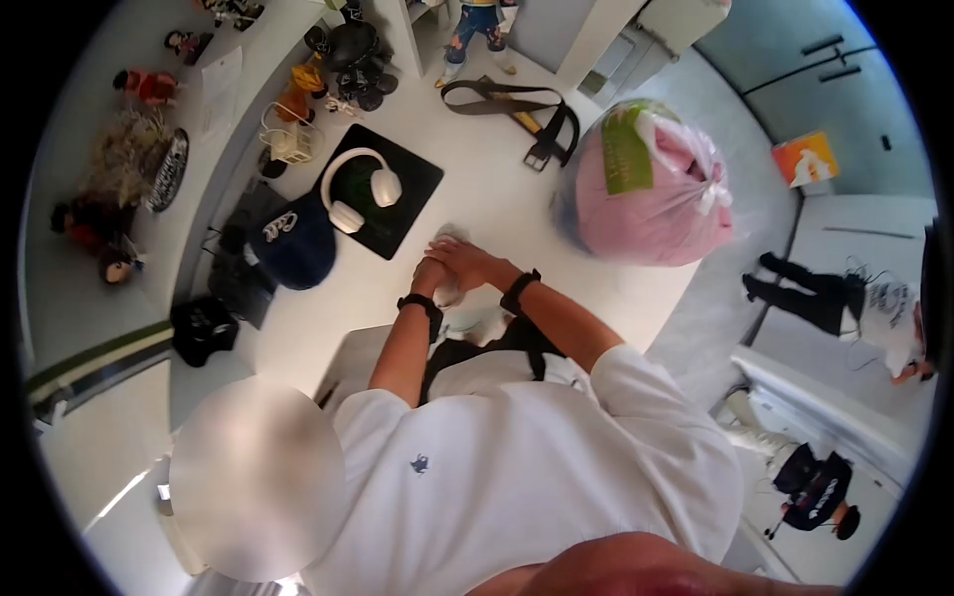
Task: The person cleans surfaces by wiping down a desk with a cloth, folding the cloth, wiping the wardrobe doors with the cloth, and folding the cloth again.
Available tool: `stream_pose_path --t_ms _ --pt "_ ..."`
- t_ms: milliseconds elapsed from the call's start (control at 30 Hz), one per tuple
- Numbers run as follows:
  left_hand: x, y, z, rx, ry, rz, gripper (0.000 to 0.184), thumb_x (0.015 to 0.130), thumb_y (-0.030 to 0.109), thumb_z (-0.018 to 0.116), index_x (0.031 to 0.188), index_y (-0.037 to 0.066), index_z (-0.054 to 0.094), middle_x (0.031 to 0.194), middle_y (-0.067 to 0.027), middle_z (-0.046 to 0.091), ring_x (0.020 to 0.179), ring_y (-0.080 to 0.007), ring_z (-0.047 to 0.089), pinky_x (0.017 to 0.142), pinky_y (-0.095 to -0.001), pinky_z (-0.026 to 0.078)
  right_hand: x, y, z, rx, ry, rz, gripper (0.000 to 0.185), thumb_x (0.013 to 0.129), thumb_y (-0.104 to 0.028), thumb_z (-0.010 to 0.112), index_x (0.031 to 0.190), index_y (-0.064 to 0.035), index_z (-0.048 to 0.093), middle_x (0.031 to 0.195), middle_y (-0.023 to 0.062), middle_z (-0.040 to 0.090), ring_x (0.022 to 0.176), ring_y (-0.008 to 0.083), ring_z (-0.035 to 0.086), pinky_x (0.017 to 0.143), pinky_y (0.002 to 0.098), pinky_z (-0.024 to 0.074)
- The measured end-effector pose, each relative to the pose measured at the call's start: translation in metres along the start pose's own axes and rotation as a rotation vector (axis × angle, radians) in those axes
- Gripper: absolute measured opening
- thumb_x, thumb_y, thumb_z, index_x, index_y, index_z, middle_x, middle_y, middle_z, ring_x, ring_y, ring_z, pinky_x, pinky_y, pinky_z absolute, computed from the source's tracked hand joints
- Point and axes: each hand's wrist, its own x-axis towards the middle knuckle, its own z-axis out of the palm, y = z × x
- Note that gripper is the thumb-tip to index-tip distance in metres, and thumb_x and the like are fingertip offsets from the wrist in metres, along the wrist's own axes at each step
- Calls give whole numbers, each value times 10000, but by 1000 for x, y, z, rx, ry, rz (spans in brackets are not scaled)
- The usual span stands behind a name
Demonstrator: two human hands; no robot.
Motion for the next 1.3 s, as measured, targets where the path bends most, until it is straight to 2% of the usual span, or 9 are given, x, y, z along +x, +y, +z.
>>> stream_pose_path --t_ms 100,200,300,433,633,833,1067,1133,1300 --pt "33 113 -69 -99 -440 -496 380 893 346 479 1149 101 618 996 -178 682 926 -335 657 832 -425 510 -52 23 9 9 132 -62 1117 560 -302 837 1474 -66 239 1508 226 234 1409 410 172 1132 497 193" --pt "34 158 -103 -207 -523 -234 417 867 350 488 1061 7 626 1014 -193 672 934 -344 658 830 -440 507 -95 35 25 -53 213 31 1162 604 -308 815 1501 -57 120 1523 278 109 1410 439 133 1141 488 177" --pt "14 185 -186 -356 -518 -334 417 822 358 570 1053 17 637 1028 -199 666 947 -347 648 817 -433 505 -93 26 31 -132 240 154 1167 605 -240 818 1499 -71 86 1519 282 100 1419 430 108 1130 462 232" --pt "-18 162 -212 -243 -449 -358 452 842 368 601 1173 61 578 1021 -217 657 931 -330 643 804 -429 500 -48 11 35 -316 281 140 912 627 -134 760 1404 -53 289 1445 287 234 1355 447 236 1091 467 298" --pt "-94 250 -410 -734 512 -62 183 913 93 541 1074 20 589 932 -138 666 862 -269 661 775 -333 508 3 31 24 -225 199 -38 624 623 -39 713 1189 -92 457 1391 188 353 1267 443 357 1013 504 369" --pt "-225 317 -477 -339 1326 265 280 942 215 543 1089 -19 584 1028 -178 646 858 -249 636 725 -289 479 -15 51 -35 -335 210 143 538 647 -9 665 1139 -105 470 1335 142 425 1145 378 500 880 451 482" --pt "-246 336 -457 -144 1313 584 303 946 216 532 1125 -27 559 1084 -182 608 929 -256 590 784 -306 447 -44 90 -19 -423 99 343 741 666 -77 743 1312 -23 383 1398 249 313 1309 444 282 1033 519 343" --pt "-243 336 -452 -149 1277 593 310 948 216 529 1136 -29 552 1101 -183 597 949 -259 577 801 -311 438 -64 96 32 -518 84 214 937 602 -233 758 1361 41 281 1416 383 163 1305 577 168 1071 646 144" --pt "-240 331 -445 -143 1191 587 328 951 217 522 1162 -34 535 1141 -186 570 1000 -264 545 843 -323 415 -106 39 63 -640 373 -304 1134 624 -476 790 1434 38 187 1400 391 150 1314 573 153 1072 650 146"
